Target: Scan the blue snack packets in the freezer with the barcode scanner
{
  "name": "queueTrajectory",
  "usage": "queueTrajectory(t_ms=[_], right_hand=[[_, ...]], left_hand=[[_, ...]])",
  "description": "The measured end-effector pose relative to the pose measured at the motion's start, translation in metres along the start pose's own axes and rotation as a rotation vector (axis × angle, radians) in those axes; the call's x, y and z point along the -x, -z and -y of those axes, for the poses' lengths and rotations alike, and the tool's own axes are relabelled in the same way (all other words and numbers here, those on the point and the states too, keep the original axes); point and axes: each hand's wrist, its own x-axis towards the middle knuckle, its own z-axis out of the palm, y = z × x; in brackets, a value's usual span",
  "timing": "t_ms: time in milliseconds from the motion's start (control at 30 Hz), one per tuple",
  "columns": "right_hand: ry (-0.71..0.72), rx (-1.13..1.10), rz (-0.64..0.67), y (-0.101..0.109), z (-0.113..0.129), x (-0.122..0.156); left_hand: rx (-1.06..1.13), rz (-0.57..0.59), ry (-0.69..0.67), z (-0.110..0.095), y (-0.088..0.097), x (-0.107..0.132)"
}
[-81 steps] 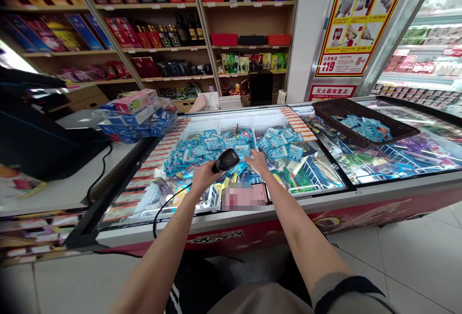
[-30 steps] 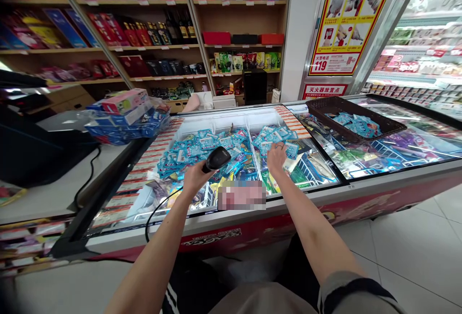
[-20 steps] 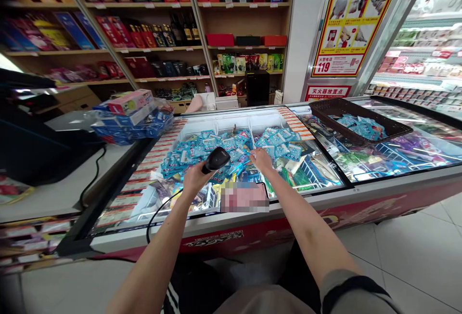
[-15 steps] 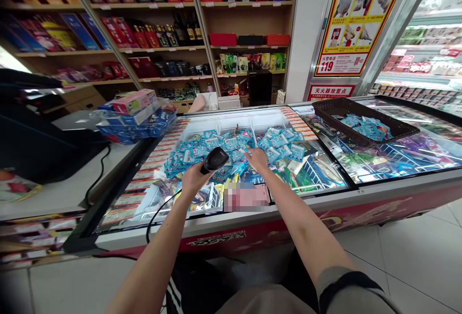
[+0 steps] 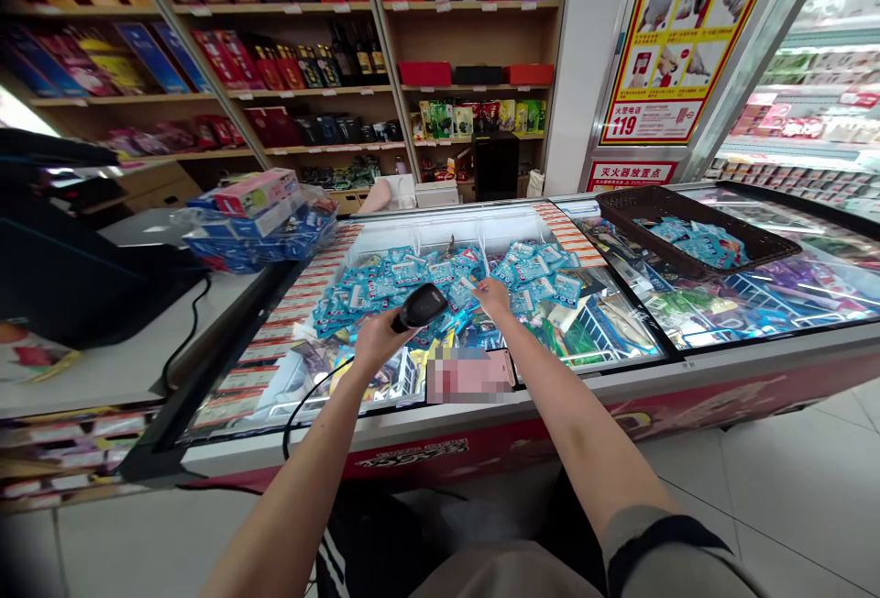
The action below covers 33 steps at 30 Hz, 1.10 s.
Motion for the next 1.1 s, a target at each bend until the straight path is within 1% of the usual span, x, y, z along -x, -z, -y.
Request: queueTrajectory(t_ms=[133, 267, 400, 600, 767, 967, 1100], right_hand=[[0.002, -0.048, -0.047, 0.012, -0.006, 0.001], [0.002, -0.073, -0.123, 0.024, -0.013, 0.006], [0.052, -0.070, -0.184, 0.030, -0.022, 0.012], [0.130, -0.069, -0.155, 0.026, -0.027, 0.019], [0.119, -0.031, -0.143, 0.026, -0.026, 0.022], [0.122, -0.025, -0.123, 0.027, -0.025, 0.022], [0.106, -0.031, -0.118, 0.028, -0.023, 0.023]], left_hand=[[0.019, -0.011, -0.038, -0.008, -0.003, -0.005], [0.031, 0.000, -0.037, -0.016, -0.005, -0.005], [0.023, 0.006, -0.035, -0.021, -0.004, -0.005], [0.028, 0.018, -0.025, -0.027, -0.005, -0.005], [0.033, 0.047, -0.032, -0.031, -0.005, -0.005], [0.033, 0.026, -0.038, -0.031, -0.008, -0.006], [0.025, 0.036, -0.028, -0.032, -0.007, -0.006]])
